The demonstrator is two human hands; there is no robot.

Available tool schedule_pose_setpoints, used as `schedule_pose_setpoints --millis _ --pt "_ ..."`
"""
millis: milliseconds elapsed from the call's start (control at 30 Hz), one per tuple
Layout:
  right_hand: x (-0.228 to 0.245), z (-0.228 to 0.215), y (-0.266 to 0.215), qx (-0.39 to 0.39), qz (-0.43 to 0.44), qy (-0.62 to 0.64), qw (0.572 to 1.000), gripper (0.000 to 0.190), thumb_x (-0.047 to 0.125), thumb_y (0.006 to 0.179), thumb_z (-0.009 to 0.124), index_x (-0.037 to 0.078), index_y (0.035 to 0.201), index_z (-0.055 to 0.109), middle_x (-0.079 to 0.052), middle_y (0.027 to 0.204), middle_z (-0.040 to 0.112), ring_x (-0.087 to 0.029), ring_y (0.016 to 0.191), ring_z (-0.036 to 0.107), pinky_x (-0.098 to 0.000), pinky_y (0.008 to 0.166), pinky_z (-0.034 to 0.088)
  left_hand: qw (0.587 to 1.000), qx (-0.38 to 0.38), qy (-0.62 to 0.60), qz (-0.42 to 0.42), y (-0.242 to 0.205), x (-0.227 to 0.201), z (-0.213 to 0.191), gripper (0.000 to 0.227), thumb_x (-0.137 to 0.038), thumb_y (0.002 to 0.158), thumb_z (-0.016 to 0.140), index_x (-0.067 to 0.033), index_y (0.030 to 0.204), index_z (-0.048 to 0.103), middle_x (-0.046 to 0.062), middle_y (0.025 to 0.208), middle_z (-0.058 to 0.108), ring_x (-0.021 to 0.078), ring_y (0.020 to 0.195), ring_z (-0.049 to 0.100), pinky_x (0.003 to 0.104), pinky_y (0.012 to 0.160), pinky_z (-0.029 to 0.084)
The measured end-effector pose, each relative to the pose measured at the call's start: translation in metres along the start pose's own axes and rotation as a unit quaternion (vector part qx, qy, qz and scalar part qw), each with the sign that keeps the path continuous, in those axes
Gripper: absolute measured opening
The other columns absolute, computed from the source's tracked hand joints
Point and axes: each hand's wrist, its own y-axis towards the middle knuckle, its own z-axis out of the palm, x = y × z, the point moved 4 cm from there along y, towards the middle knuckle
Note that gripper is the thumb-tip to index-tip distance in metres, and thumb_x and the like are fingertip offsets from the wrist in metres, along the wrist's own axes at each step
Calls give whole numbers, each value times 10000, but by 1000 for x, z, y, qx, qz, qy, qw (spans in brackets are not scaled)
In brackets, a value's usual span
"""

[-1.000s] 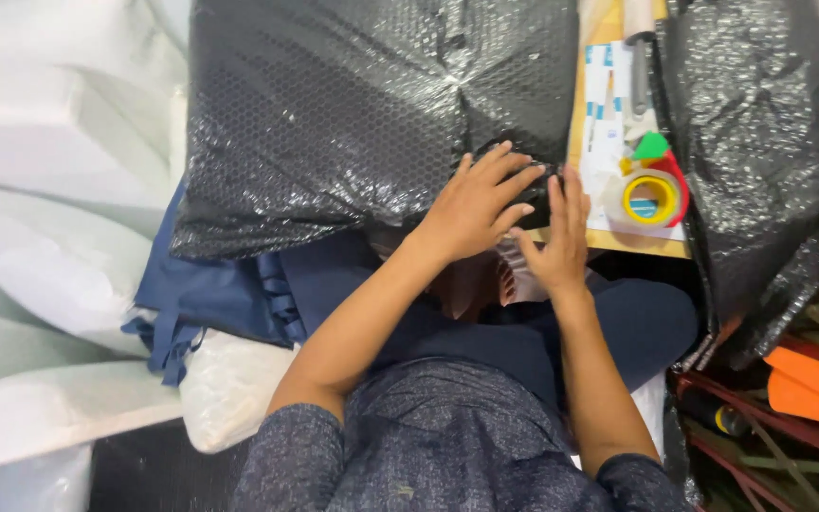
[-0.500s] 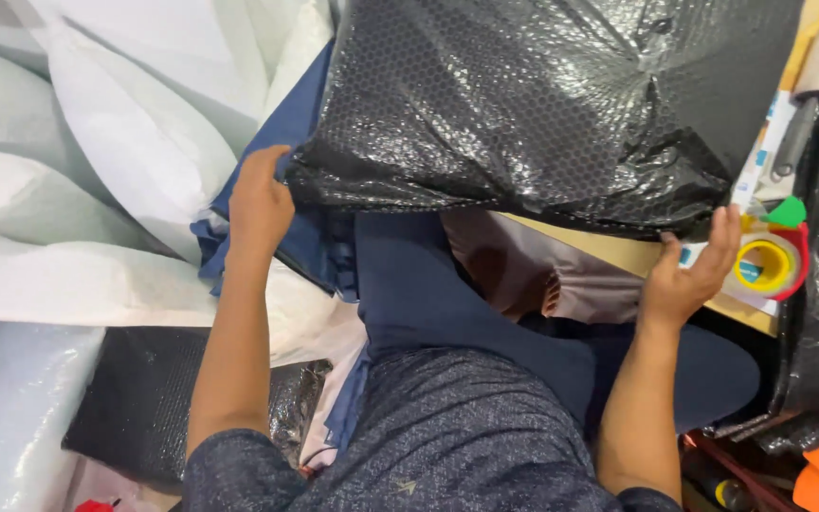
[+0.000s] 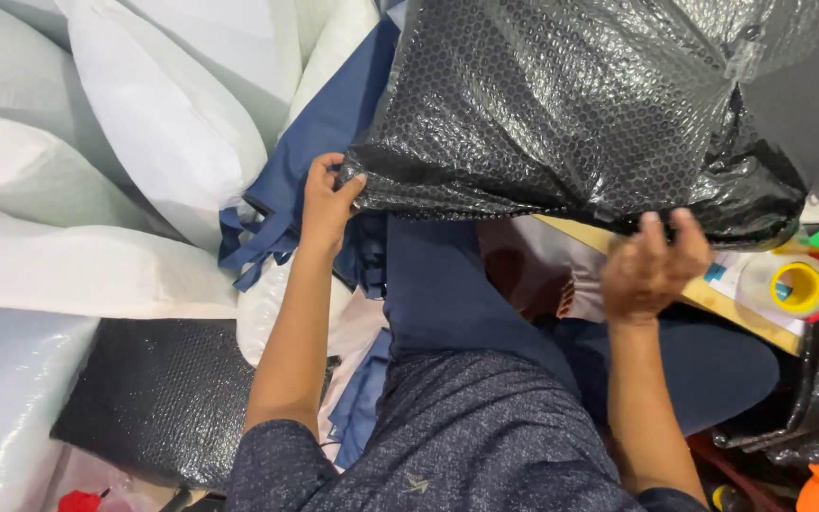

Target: Wrapping a foam cushion in black bubble wrap and securing it with tape.

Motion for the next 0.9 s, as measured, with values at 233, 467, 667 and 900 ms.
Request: schedule_pose_setpoints --millis 233,467,667,900 --pt "97 69 10 82 -137 135 978 375 281 864 827 208 1226 758 -66 1247 714 -274 1126 643 -437 941 493 991 -9 -44 123 14 19 -6 344 -5 905 671 -162 1185 548 92 1003 630 156 898 619 291 711 635" --pt "118 97 35 83 -141 112 980 141 87 890 726 211 945 766 30 942 674 -180 932 559 -360 863 410 944 -10 154 292 -11 24 -10 625 133 730 553 -123 1295 626 134 1307 550 325 1333 510 453 1145 418" --pt "112 103 27 119 -91 135 979 206 31 778 706 175 916 757 27 784 582 -188 877 558 -372 857 422 806 -89 336 479 -1 24 -5 488 165 755 693 -103 1161 659 122 1332 480 385 1344 509 465 1100 496" --pt "130 95 38 125 -113 78 983 227 154 737 840 228 925 737 18 770 522 -204 882 547 -418 878 397 779 42 269 564 30 -3 -17 347 161 832 640 -100 1020 771 62 1039 736 324 1182 665 440 1056 520"
